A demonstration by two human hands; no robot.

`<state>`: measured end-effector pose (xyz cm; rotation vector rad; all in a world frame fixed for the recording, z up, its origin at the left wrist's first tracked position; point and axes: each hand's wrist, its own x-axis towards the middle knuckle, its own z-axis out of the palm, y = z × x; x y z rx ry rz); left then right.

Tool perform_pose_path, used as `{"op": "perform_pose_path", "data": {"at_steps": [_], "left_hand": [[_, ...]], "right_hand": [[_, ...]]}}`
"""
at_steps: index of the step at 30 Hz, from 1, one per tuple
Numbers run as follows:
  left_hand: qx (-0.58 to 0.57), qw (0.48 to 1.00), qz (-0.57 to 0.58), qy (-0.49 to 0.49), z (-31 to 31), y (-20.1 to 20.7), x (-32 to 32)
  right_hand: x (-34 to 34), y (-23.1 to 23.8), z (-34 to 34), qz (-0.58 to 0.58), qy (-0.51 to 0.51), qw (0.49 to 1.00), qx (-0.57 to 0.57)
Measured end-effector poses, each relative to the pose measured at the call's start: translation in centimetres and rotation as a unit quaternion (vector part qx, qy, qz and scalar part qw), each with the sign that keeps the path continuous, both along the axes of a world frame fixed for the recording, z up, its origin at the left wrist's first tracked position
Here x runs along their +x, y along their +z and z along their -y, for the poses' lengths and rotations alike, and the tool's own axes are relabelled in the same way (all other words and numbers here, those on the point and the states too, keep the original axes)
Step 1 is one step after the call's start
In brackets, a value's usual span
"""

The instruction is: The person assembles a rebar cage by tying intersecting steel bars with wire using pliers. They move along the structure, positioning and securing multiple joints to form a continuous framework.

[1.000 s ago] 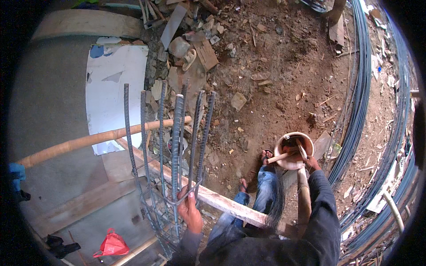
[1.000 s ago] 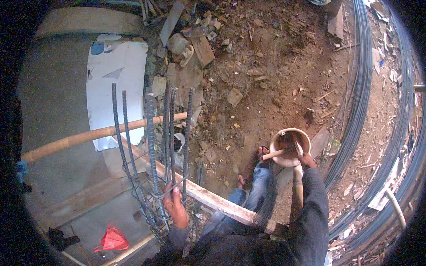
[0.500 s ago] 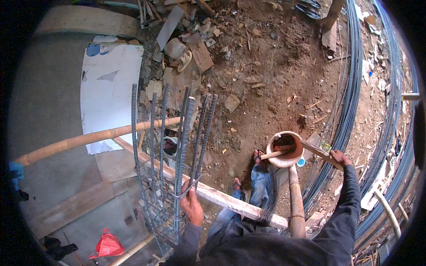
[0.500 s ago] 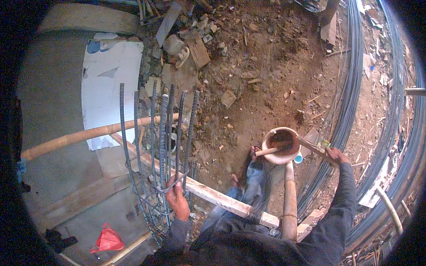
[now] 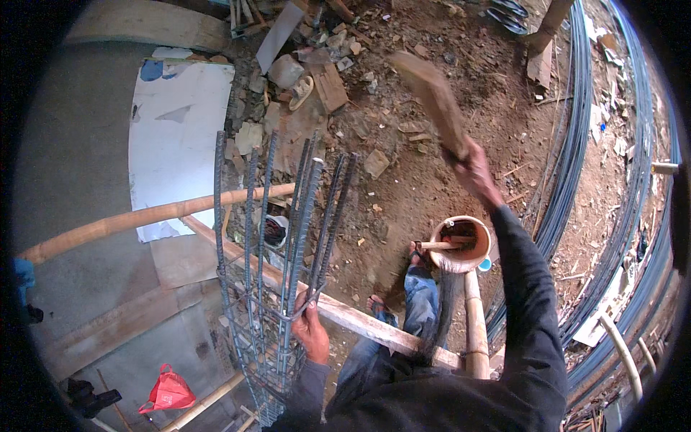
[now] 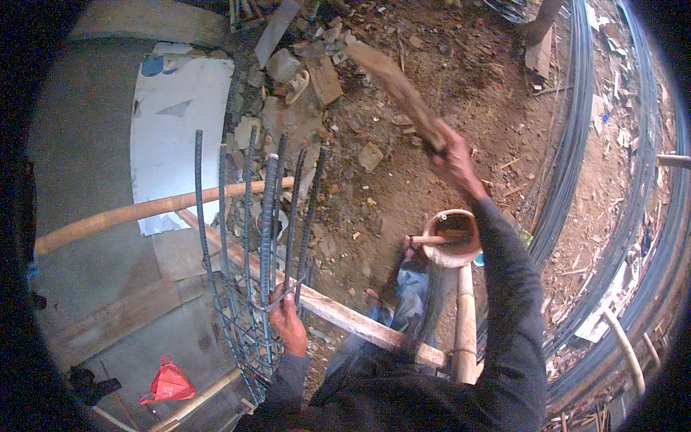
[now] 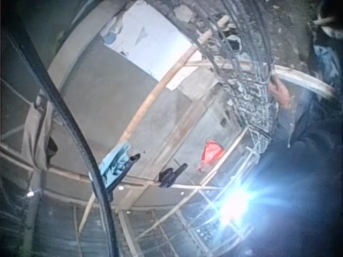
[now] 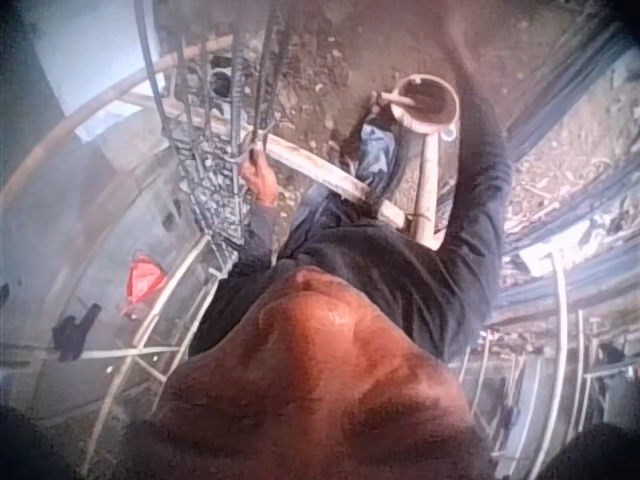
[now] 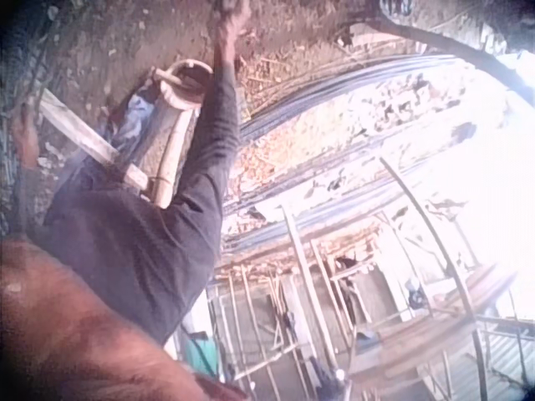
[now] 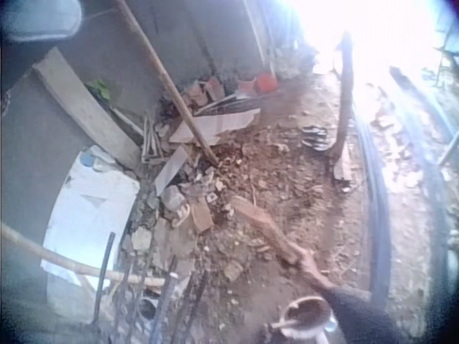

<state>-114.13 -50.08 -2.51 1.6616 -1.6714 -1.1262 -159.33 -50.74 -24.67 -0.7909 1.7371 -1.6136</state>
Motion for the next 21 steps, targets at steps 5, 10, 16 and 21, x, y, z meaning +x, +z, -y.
{"op": "perform_pose_path", "data": {"at_steps": [5, 10, 16, 21], "left_hand": [[-0.015, 1.0, 0.014, 0.009, 0.0, 0.1, -0.3], [-0.004, 0.999, 0.026, 0.032, -0.1, -0.1, 0.1], [-0.008, 1.0, 0.004, 0.024, -0.2, -0.2, 0.1], [0.015, 0.999, 0.016, 0.036, -0.2, 0.3, -0.3]], "right_hand": [[4.6, 1.2, 10.3, 0.012, 0.072, 0.988, -0.135], [4.7, 5.2, 12.5, -0.191, 0.219, 0.947, -0.14], [4.1, 7.6, 11.6, -0.181, 0.246, 0.947, -0.096], [5.5, 7.2, 10.5, -0.128, 0.212, 0.966, -0.077]]}}
